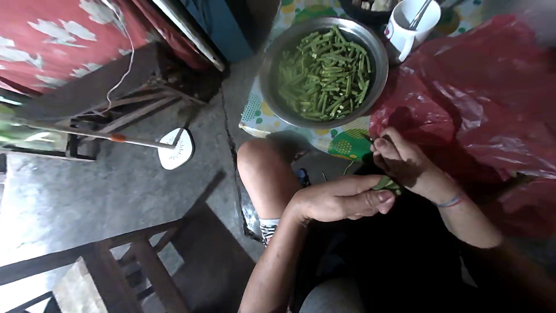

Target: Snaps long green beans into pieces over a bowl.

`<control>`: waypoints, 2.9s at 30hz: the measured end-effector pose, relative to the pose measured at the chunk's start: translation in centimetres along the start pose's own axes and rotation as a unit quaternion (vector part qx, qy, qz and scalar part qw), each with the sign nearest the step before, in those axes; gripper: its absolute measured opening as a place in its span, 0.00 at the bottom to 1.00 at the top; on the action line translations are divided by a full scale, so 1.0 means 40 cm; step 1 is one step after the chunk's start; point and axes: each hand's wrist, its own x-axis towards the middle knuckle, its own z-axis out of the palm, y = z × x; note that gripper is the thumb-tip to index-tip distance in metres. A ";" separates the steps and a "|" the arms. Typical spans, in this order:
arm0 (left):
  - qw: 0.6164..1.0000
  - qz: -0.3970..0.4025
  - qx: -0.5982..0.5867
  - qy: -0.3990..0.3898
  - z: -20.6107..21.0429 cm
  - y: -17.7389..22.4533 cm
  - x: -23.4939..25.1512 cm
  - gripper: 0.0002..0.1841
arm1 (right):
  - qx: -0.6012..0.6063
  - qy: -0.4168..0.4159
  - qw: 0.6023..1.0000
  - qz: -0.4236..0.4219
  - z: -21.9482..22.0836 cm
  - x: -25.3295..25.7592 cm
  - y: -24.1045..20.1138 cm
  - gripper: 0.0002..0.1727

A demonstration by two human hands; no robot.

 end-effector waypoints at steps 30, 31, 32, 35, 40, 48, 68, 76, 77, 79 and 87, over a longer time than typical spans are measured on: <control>0.968 -0.028 -0.089 0.233 -0.117 -0.098 -0.071 0.15 | -0.049 0.093 0.961 0.257 -0.177 0.337 -0.013 0.40; 0.969 -0.031 -0.086 0.228 -0.116 -0.098 -0.073 0.16 | -0.058 0.081 0.961 0.259 -0.180 0.338 -0.010 0.41; 0.970 -0.033 -0.081 0.225 -0.114 -0.097 -0.072 0.15 | -0.059 0.076 0.963 0.253 -0.186 0.335 -0.010 0.41; 0.972 -0.032 -0.077 0.218 -0.113 -0.089 -0.062 0.15 | -0.075 0.104 0.971 0.202 -0.206 0.314 -0.014 0.39; 0.983 -0.027 -0.004 0.179 -0.136 0.013 -0.011 0.12 | -0.182 0.195 0.961 0.068 -0.200 0.286 -0.072 0.16; 0.979 -0.017 0.059 0.195 -0.283 0.141 0.097 0.15 | -0.189 0.092 0.964 0.165 -0.204 0.327 -0.074 0.34; 0.986 0.004 0.004 0.169 -0.294 0.092 0.068 0.11 | -0.131 0.223 0.959 0.118 -0.182 0.331 -0.104 0.20; 0.987 -0.041 0.062 0.143 -0.261 0.101 0.071 0.10 | -0.088 0.091 0.990 -0.054 -0.036 0.277 -0.184 0.17; 0.987 -0.045 0.060 0.144 -0.260 0.103 0.067 0.10 | -0.085 0.100 0.989 -0.067 -0.032 0.280 -0.182 0.15; 0.986 -0.048 0.056 0.150 -0.263 0.103 0.060 0.10 | -0.055 0.091 0.989 -0.098 -0.034 0.281 -0.184 0.13; 0.989 0.023 0.017 0.147 -0.268 0.096 0.057 0.11 | 0.120 0.091 0.987 -0.052 -0.039 0.297 -0.205 0.04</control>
